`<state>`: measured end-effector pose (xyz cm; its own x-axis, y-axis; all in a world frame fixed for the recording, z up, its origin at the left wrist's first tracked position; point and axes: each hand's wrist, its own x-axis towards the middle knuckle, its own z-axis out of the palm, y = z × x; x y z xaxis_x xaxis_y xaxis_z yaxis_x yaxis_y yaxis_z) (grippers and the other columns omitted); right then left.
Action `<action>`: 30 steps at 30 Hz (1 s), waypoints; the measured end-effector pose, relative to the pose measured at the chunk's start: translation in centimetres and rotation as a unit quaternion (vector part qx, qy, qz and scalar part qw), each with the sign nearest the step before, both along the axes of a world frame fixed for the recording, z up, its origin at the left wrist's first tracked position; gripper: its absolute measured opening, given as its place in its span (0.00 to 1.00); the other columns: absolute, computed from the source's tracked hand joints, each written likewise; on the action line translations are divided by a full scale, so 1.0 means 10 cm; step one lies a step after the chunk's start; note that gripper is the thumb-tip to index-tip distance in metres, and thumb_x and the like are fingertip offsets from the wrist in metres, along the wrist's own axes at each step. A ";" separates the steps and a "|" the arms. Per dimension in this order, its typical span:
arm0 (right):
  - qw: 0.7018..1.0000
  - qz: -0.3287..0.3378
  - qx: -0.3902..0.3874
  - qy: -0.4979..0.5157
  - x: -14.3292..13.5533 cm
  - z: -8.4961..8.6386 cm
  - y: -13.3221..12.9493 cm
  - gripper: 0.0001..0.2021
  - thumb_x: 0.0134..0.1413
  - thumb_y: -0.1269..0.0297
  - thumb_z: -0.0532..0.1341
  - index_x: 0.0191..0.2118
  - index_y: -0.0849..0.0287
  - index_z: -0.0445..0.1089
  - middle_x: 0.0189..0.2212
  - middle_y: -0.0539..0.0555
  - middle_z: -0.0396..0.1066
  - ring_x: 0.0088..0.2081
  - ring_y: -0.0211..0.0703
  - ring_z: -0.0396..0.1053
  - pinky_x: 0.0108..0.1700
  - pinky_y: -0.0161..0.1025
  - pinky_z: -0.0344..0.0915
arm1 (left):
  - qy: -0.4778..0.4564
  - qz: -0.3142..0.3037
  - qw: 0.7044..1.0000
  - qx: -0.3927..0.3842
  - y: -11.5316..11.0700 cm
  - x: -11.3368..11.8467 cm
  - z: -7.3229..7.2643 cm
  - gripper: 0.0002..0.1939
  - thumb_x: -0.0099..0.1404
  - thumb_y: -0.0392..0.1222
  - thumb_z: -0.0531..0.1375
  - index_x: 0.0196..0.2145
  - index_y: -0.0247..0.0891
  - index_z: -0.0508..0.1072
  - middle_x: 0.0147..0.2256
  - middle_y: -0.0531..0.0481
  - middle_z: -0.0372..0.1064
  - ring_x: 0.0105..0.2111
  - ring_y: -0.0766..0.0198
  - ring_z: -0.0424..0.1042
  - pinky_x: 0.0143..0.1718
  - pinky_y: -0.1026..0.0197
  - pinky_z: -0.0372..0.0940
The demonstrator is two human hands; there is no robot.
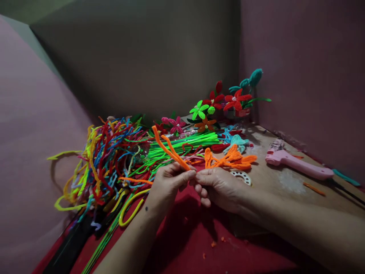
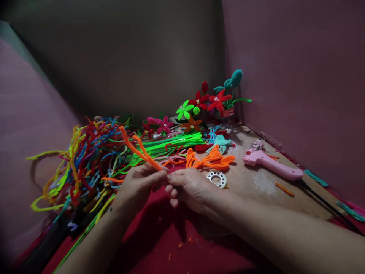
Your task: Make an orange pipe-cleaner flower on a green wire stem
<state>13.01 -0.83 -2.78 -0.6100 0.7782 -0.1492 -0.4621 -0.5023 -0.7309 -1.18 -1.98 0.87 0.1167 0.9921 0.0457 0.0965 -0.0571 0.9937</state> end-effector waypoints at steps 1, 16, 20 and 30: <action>1.000 -0.006 0.017 -0.013 0.01 -0.01 0.00 0.08 0.50 0.67 0.60 0.24 0.65 0.65 0.15 0.48 0.63 0.14 0.29 0.56 0.14 0.28 0.57 | 0.012 0.014 1.000 -0.002 -0.01 0.01 0.00 0.06 0.52 0.39 0.64 0.25 0.32 0.74 0.17 0.54 0.63 0.17 0.74 0.55 0.19 0.68 0.49; 0.983 -0.011 0.107 -0.151 0.05 0.04 -0.02 0.11 0.42 0.66 0.64 0.18 0.64 0.65 0.12 0.47 0.64 0.09 0.29 0.56 0.10 0.27 0.49 | 0.023 0.023 0.998 -0.048 -0.02 0.04 -0.07 0.13 0.52 0.46 0.64 0.21 0.32 0.70 0.15 0.55 0.59 0.15 0.75 0.53 0.17 0.68 0.46; 0.986 -0.017 0.110 -0.127 0.05 0.02 -0.01 0.11 0.40 0.64 0.65 0.18 0.64 0.65 0.13 0.47 0.64 0.11 0.29 0.58 0.12 0.28 0.53 | -0.057 0.039 0.994 -0.079 -0.03 0.09 -0.06 0.15 0.51 0.45 0.64 0.18 0.33 0.66 0.14 0.57 0.56 0.14 0.75 0.51 0.16 0.68 0.46; 0.974 -0.040 0.149 -0.169 0.09 0.03 -0.01 0.09 0.44 0.65 0.61 0.20 0.63 0.66 0.15 0.48 0.64 0.13 0.29 0.55 0.14 0.29 0.51 | -0.124 0.067 0.989 -0.044 -0.02 0.11 -0.01 0.11 0.48 0.40 0.66 0.20 0.33 0.67 0.15 0.59 0.54 0.14 0.76 0.52 0.16 0.70 0.48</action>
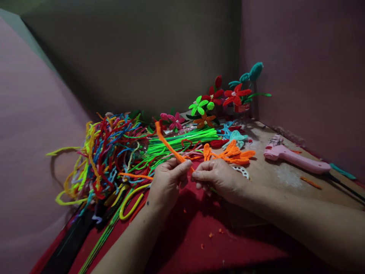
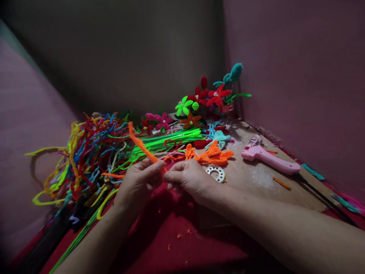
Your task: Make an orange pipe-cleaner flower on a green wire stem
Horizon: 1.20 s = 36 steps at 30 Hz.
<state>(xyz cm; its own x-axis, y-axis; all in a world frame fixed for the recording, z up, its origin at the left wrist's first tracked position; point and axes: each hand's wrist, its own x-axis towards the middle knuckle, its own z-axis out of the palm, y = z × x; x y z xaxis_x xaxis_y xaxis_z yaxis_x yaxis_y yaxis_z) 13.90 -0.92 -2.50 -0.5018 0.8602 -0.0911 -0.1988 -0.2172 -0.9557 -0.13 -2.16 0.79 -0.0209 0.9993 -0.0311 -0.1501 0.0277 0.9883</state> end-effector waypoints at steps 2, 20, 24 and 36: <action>1.000 0.004 0.016 -0.024 -0.01 0.01 -0.01 0.09 0.45 0.66 0.60 0.19 0.63 0.65 0.14 0.47 0.63 0.13 0.29 0.54 0.15 0.30 0.48 | -0.035 0.035 0.999 0.017 0.02 -0.01 0.01 0.11 0.48 0.39 0.66 0.21 0.33 0.67 0.15 0.60 0.53 0.14 0.77 0.51 0.16 0.71 0.49; 0.999 0.012 -0.012 0.041 -0.03 -0.02 0.04 0.05 0.40 0.68 0.63 0.21 0.65 0.69 0.15 0.48 0.64 0.16 0.29 0.55 0.21 0.33 0.48 | -0.041 0.006 0.998 -0.038 0.02 0.04 -0.05 0.12 0.46 0.39 0.68 0.25 0.33 0.68 0.20 0.55 0.62 0.18 0.72 0.63 0.20 0.69 0.60; 0.997 0.007 -0.052 0.057 -0.05 -0.02 0.05 0.05 0.37 0.69 0.64 0.22 0.65 0.69 0.17 0.50 0.68 0.17 0.31 0.59 0.21 0.32 0.49 | -0.025 0.001 0.999 -0.039 0.03 0.04 -0.06 0.11 0.47 0.39 0.67 0.25 0.33 0.68 0.19 0.56 0.61 0.18 0.74 0.62 0.20 0.70 0.59; 0.999 -0.036 -0.031 0.013 -0.03 0.07 0.04 0.05 0.39 0.70 0.62 0.19 0.64 0.68 0.12 0.47 0.63 0.14 0.28 0.52 0.18 0.31 0.44 | -0.020 -0.013 0.999 -0.026 0.06 0.02 -0.09 0.11 0.48 0.37 0.66 0.31 0.35 0.70 0.20 0.56 0.63 0.16 0.74 0.62 0.17 0.71 0.58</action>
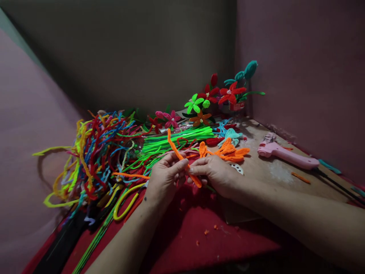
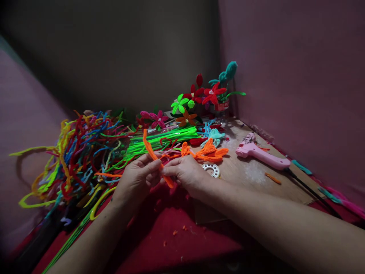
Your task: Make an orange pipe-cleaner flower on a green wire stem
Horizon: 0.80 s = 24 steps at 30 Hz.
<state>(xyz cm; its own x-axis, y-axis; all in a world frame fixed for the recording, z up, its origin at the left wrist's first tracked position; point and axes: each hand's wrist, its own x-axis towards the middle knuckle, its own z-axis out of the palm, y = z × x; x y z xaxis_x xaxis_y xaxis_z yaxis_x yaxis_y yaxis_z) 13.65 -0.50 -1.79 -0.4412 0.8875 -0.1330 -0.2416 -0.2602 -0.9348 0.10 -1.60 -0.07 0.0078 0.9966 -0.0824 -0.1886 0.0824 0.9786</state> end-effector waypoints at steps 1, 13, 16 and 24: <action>1.000 -0.007 0.009 0.002 0.00 -0.02 0.01 0.05 0.39 0.69 0.62 0.20 0.64 0.69 0.14 0.48 0.64 0.15 0.28 0.52 0.18 0.31 0.44 | -0.003 0.001 1.000 0.003 0.01 0.00 0.00 0.12 0.48 0.37 0.66 0.31 0.35 0.70 0.20 0.56 0.64 0.16 0.74 0.62 0.17 0.71 0.57; 0.999 -0.018 0.039 0.017 0.00 -0.09 0.05 0.07 0.42 0.66 0.63 0.22 0.64 0.71 0.16 0.50 0.67 0.17 0.30 0.57 0.20 0.31 0.51 | 0.034 0.051 0.993 0.104 -0.08 0.02 -0.01 0.07 0.52 0.37 0.64 0.27 0.33 0.70 0.22 0.53 0.66 0.19 0.71 0.63 0.16 0.69 0.57; 0.999 -0.008 0.039 0.031 0.01 -0.08 0.07 0.07 0.40 0.67 0.64 0.19 0.65 0.69 0.14 0.49 0.65 0.15 0.28 0.54 0.19 0.31 0.48 | 0.105 0.007 0.986 0.132 -0.08 -0.02 0.02 0.05 0.54 0.38 0.62 0.28 0.34 0.71 0.22 0.53 0.65 0.20 0.70 0.63 0.18 0.67 0.57; 0.999 0.004 0.051 0.013 0.05 -0.03 0.08 0.06 0.40 0.70 0.62 0.18 0.64 0.68 0.11 0.47 0.62 0.14 0.28 0.50 0.19 0.32 0.43 | 0.439 -0.007 0.811 0.386 -0.01 -0.18 0.07 0.07 0.58 0.37 0.59 0.34 0.41 0.76 0.30 0.51 0.63 0.32 0.66 0.63 0.33 0.63 0.60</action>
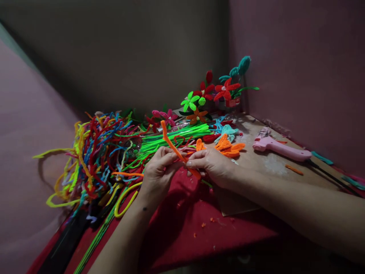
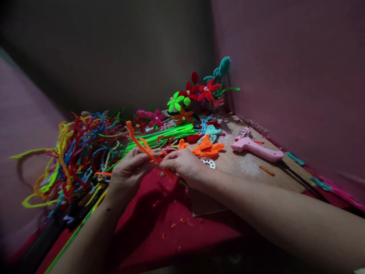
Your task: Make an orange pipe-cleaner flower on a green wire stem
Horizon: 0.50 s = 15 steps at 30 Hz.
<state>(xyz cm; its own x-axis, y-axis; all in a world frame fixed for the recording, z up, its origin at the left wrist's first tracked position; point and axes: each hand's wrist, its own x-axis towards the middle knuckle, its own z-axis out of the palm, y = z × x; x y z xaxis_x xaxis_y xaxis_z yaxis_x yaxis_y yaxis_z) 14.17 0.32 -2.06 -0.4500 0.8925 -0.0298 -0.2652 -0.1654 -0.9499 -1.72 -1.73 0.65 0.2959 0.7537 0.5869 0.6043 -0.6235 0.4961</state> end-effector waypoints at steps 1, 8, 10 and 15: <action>1.000 0.001 0.006 -0.008 0.01 0.01 -0.01 0.06 0.40 0.71 0.61 0.17 0.64 0.68 0.10 0.46 0.60 0.14 0.28 0.50 0.19 0.32 0.43 | 0.045 -0.001 0.998 0.041 0.00 -0.02 0.01 0.07 0.58 0.37 0.59 0.35 0.42 0.76 0.31 0.51 0.63 0.32 0.65 0.63 0.33 0.63 0.60; 0.992 0.064 0.063 -0.083 0.11 0.11 -0.04 0.07 0.41 0.73 0.61 0.17 0.64 0.68 0.11 0.45 0.60 0.16 0.28 0.51 0.23 0.33 0.47 | 0.275 -0.001 0.937 0.214 -0.09 -0.03 0.16 0.05 0.60 0.38 0.57 0.29 0.41 0.74 0.33 0.49 0.68 0.34 0.61 0.60 0.35 0.60 0.58; 0.989 0.085 0.083 -0.092 0.13 0.12 -0.03 0.06 0.41 0.72 0.61 0.18 0.64 0.68 0.12 0.45 0.61 0.17 0.29 0.53 0.23 0.33 0.48 | 0.315 -0.011 0.929 0.194 -0.12 -0.02 0.19 0.06 0.62 0.38 0.55 0.29 0.40 0.72 0.33 0.48 0.70 0.33 0.61 0.60 0.36 0.58 0.56; 0.959 0.040 0.217 -0.179 0.12 0.09 -0.04 0.07 0.43 0.75 0.59 0.19 0.63 0.68 0.15 0.48 0.64 0.20 0.32 0.57 0.25 0.33 0.52 | 0.339 0.013 0.931 0.137 -0.20 0.05 0.19 0.07 0.62 0.37 0.53 0.28 0.38 0.70 0.29 0.46 0.70 0.32 0.58 0.64 0.34 0.57 0.54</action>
<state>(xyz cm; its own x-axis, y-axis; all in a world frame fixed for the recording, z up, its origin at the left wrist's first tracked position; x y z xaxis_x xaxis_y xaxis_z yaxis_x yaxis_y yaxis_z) 15.41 -0.05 -1.14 -0.5483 0.8184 0.1720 0.0877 0.2608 -0.9614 -1.25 -3.69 2.50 0.6511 0.6161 0.4433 0.7378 -0.6508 -0.1792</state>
